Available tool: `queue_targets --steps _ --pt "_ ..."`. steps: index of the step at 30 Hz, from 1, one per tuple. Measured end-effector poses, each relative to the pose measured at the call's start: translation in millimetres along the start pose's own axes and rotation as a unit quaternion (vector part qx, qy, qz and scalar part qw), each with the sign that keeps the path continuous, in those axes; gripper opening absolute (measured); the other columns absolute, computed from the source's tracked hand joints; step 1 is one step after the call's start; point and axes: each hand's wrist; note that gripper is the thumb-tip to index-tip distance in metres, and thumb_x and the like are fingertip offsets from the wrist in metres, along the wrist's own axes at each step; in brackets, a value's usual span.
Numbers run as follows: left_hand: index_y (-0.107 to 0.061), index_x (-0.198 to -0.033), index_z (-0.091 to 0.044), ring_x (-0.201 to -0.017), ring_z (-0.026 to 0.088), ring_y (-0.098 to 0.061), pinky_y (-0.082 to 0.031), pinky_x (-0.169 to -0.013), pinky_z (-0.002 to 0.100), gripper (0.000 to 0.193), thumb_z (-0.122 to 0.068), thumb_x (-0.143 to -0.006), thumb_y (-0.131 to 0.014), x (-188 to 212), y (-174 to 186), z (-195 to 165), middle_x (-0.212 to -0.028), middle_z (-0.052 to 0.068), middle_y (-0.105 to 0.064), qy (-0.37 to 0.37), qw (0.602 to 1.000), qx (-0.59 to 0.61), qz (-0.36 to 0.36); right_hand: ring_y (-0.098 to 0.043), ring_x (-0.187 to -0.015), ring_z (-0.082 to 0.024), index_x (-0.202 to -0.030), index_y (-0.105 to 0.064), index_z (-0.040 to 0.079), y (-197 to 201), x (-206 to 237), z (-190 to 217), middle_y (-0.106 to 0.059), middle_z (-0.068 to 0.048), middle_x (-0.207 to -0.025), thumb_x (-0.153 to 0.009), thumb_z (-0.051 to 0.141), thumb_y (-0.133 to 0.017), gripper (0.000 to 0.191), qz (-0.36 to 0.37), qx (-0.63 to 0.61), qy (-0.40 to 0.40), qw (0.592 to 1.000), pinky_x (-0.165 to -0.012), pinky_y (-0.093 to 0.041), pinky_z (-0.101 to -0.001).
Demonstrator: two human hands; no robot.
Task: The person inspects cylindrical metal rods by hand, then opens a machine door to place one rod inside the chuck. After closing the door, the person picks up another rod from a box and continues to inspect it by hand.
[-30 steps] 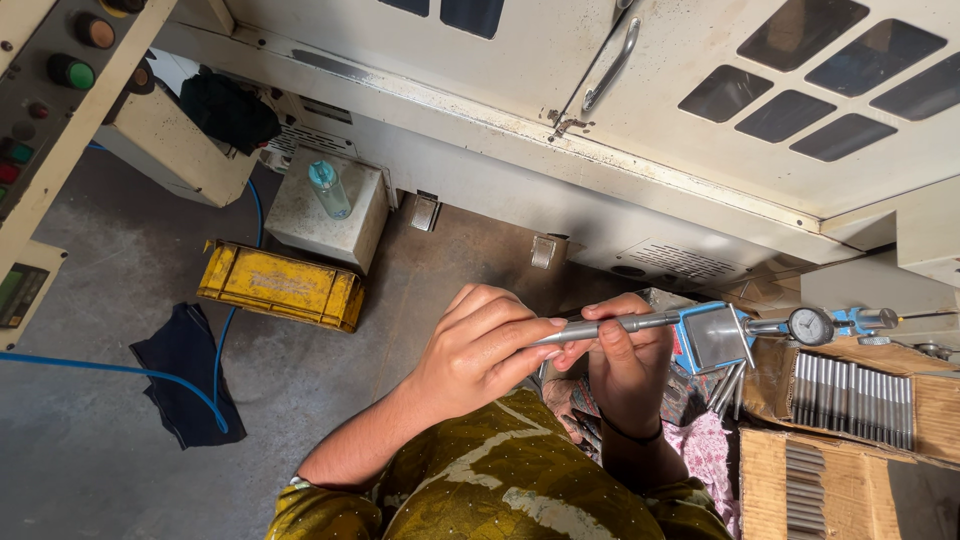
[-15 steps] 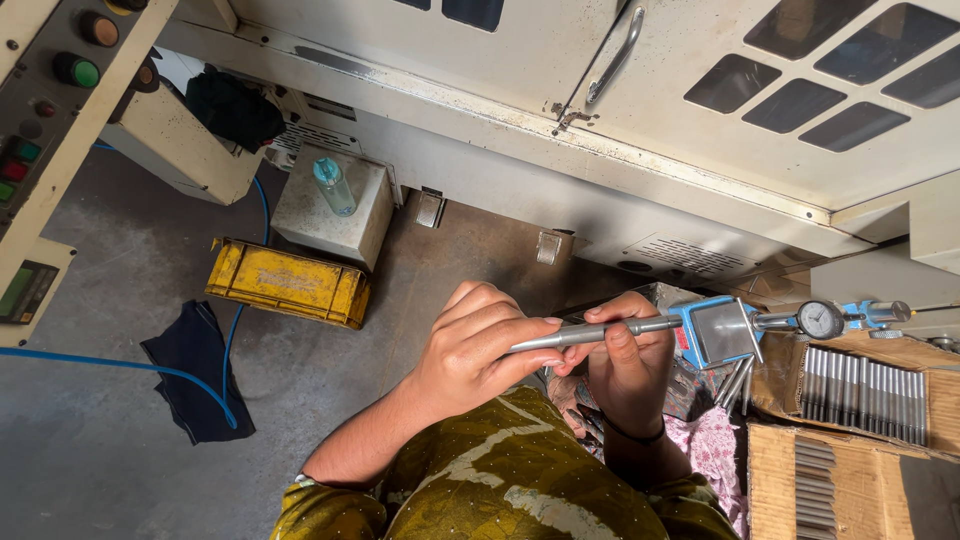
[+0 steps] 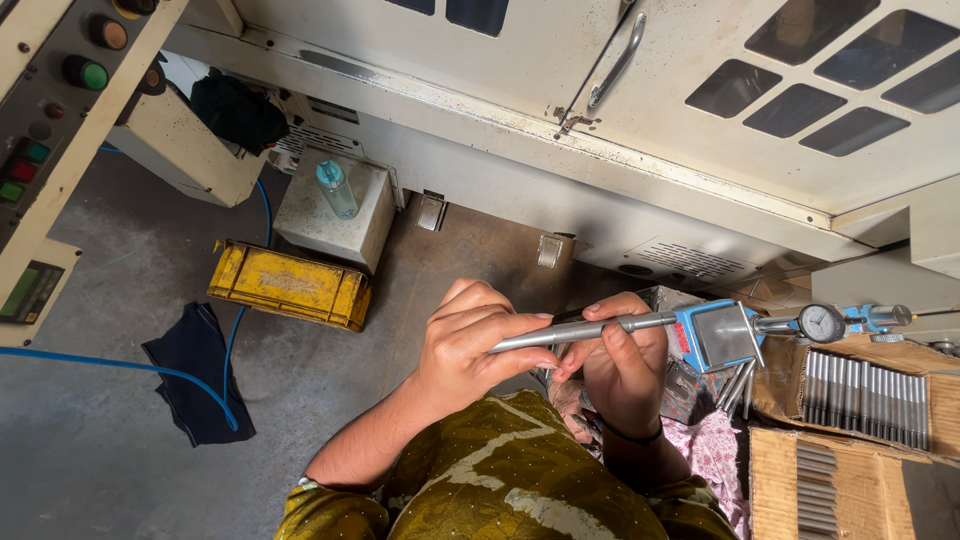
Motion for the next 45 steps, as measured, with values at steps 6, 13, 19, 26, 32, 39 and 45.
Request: queue_targets --steps 6,13,19,26,32,39,45 --pt "-0.075 -0.110 -0.008 -0.092 0.020 -0.068 -0.053 -0.082 0.032 0.036 -0.020 -0.079 -0.089 2.6 -0.6 -1.3 -0.098 0.003 -0.077 0.049 0.998 0.034 -0.001 -0.070 -0.067 -0.030 -0.121 -0.051 -0.007 2.4 1.8 -0.7 -0.069 -0.023 -0.078 -0.102 0.010 -0.049 0.026 -0.014 -0.026 -0.011 0.999 -0.068 -0.059 -0.0404" --pt "-0.074 -0.105 -0.008 -0.097 0.020 -0.069 -0.054 -0.085 0.034 0.027 -0.011 -0.081 -0.088 2.3 -2.8 -1.3 -0.100 0.002 -0.077 0.013 0.999 0.046 -0.017 -0.070 -0.077 -0.031 -0.120 -0.051 -0.005 7.3 3.1 -0.7 -0.069 -0.024 -0.087 -0.096 0.007 -0.052 0.027 0.017 -0.046 -0.002 0.999 -0.078 -0.058 -0.0425" --pt "-0.072 -0.103 -0.009 -0.095 0.019 -0.069 -0.054 -0.083 0.033 0.027 -0.012 -0.081 -0.088 1.6 -5.2 -2.0 -0.099 0.000 -0.077 0.038 0.998 0.051 -0.021 -0.069 -0.078 -0.031 -0.117 -0.052 -0.005 12.2 4.4 -2.7 -0.068 -0.024 -0.088 -0.095 0.006 -0.053 0.024 0.031 -0.059 0.002 0.998 -0.078 -0.058 -0.0430" --pt "-0.074 -0.101 -0.011 -0.098 0.018 -0.070 -0.051 -0.087 0.034 0.025 -0.014 -0.080 -0.088 -0.8 0.1 -2.3 -0.100 0.000 -0.077 0.028 0.997 0.062 0.019 -0.069 -0.077 -0.031 -0.116 -0.056 -0.004 13.8 8.1 -3.0 -0.066 -0.023 -0.089 -0.094 0.006 -0.054 0.024 0.028 -0.051 0.014 0.998 -0.076 -0.059 -0.0434" --pt "-0.073 -0.104 -0.009 -0.100 0.019 -0.070 -0.052 -0.089 0.035 0.028 -0.015 -0.081 -0.089 1.2 -0.1 -3.2 -0.103 0.001 -0.077 0.037 0.997 0.068 0.030 -0.069 -0.078 -0.032 -0.113 -0.059 -0.004 13.6 10.0 -2.2 -0.064 -0.024 -0.089 -0.092 0.005 -0.055 0.023 0.031 -0.060 0.020 0.998 -0.075 -0.060 -0.0449" --pt "-0.067 -0.106 -0.007 -0.093 0.020 -0.071 -0.057 -0.080 0.033 0.027 -0.010 -0.086 -0.085 5.3 -8.5 -4.8 -0.101 0.006 -0.075 0.074 0.991 0.106 0.022 -0.069 -0.078 -0.032 -0.109 -0.063 -0.004 15.3 9.8 -4.8 -0.063 -0.023 -0.092 -0.091 0.002 -0.055 0.021 0.038 -0.020 0.042 0.998 -0.078 -0.060 -0.0457" --pt "-0.066 -0.108 -0.004 -0.094 0.022 -0.070 -0.057 -0.083 0.034 0.016 -0.004 -0.094 -0.073 5.6 -7.3 -4.7 -0.102 0.009 -0.075 0.080 0.988 0.131 0.034 -0.070 -0.078 -0.033 -0.108 -0.063 -0.005 16.6 10.2 -6.4 -0.063 -0.023 -0.091 -0.090 0.003 -0.055 0.022 0.029 -0.023 0.039 0.999 -0.074 -0.061 -0.0460"
Point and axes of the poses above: each hand's wrist, its own x-axis away from the middle knuckle, its own y-axis out of the back of the hand, z = x × y
